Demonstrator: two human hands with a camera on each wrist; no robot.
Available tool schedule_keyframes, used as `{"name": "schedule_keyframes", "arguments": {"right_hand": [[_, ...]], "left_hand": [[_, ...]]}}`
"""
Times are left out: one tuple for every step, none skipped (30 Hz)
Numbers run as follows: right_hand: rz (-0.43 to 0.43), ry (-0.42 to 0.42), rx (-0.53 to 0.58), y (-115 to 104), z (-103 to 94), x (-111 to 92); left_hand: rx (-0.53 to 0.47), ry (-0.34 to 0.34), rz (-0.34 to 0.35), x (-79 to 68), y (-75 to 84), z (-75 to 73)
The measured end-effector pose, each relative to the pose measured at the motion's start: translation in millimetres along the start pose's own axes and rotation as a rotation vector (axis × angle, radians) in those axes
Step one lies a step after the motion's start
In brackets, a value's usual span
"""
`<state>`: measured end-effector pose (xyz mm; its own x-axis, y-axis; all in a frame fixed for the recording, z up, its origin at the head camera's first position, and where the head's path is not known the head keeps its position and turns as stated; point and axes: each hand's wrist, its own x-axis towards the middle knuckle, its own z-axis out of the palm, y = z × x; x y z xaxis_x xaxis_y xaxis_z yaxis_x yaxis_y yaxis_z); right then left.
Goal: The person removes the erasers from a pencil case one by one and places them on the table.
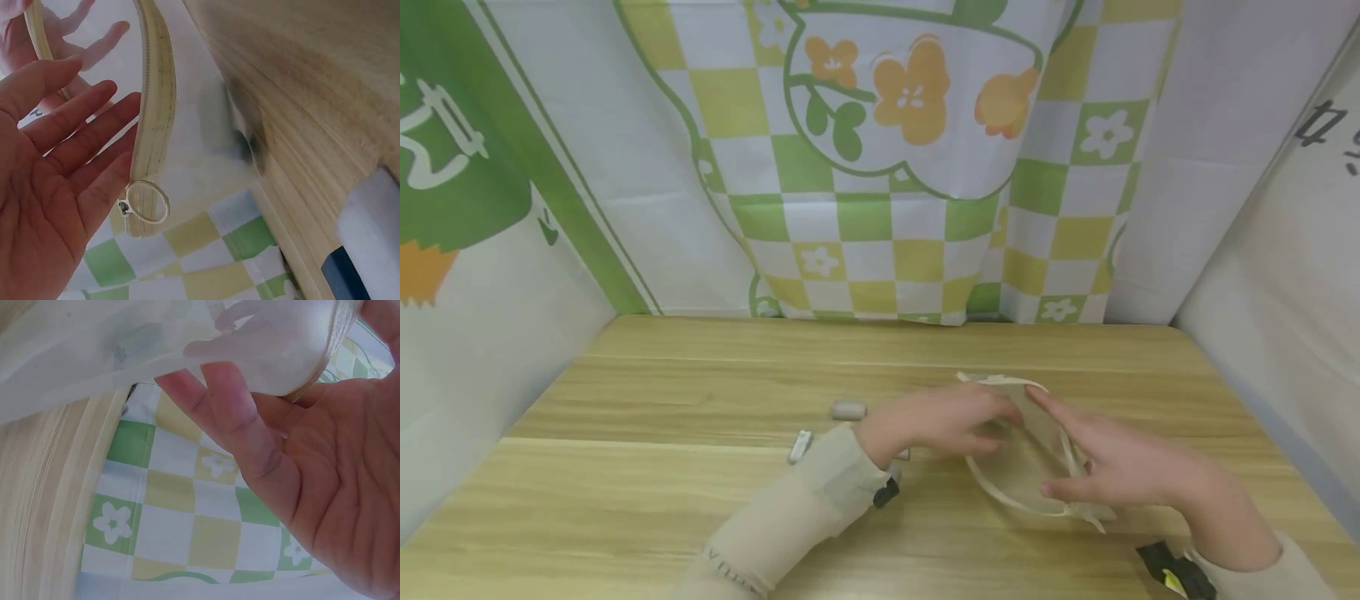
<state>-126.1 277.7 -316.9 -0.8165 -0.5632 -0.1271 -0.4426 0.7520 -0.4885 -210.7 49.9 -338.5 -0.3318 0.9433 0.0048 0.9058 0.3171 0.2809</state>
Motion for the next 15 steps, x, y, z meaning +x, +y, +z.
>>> {"name": "schedule_keyframes", "arguments": {"right_hand": [[-0.002, -0.001, 0.004, -0.1, 0.2, -0.1], [-0.001, -0.001, 0.002, -0.2, 0.2, -0.1], [0.0, -0.002, 0.002, -0.2, 0.1, 0.0], [0.002, -0.003, -0.001, -0.3, 0.1, 0.1], [0.004, -0.005, -0.005, -0.3, 0.1, 0.1], [0.007, -0.007, -0.008, -0.4, -0.1, 0.3], [0.01, -0.009, -0.009, -0.5, -0.1, 0.4], [0.011, -0.01, -0.014, -0.6, -0.2, 0.6], [0.013, -0.011, -0.013, -0.7, -0.1, 0.7], [0.013, -0.011, -0.011, -0.8, -0.1, 0.8], [0.012, -0.011, -0.01, -0.9, 0.1, 0.8], [0.013, -0.01, -0.008, -1.0, 0.2, 0.8], [0.014, -0.011, -0.007, -1.2, 0.3, 0.9], [0.01, -0.012, -0.006, -1.3, 0.5, 0.9], [0.007, -0.014, -0.001, -1.5, 0.7, 1.2]], "left_hand": [[-0.008, -0.011, -0.006, 1.6, 0.3, -0.4], [-0.013, -0.022, -0.01, 3.3, 0.5, -0.5], [-0.014, -0.035, -0.018, 5.2, 0.5, -0.3], [-0.021, -0.049, -0.027, 7.0, 0.8, -0.2], [-0.029, -0.064, -0.037, 8.9, 0.8, 0.4], [-0.027, -0.078, -0.048, 10.7, 0.9, 1.3], [-0.027, -0.09, -0.057, 12.7, 0.9, 2.3], [-0.024, -0.102, -0.066, 14.5, 1.0, 3.1], [-0.022, -0.113, -0.075, 16.0, 1.1, 3.8], [-0.02, -0.121, -0.082, 17.3, 1.4, 4.4], [-0.014, -0.129, -0.092, 18.4, 1.6, 5.0], [-0.002, -0.137, -0.1, 19.2, 1.8, 5.4], [0.003, -0.144, -0.111, 19.6, 2.0, 5.5], [0.013, -0.152, -0.121, 19.8, 2.2, 5.9], [0.022, -0.158, -0.13, 19.8, 2.2, 6.3]]}}
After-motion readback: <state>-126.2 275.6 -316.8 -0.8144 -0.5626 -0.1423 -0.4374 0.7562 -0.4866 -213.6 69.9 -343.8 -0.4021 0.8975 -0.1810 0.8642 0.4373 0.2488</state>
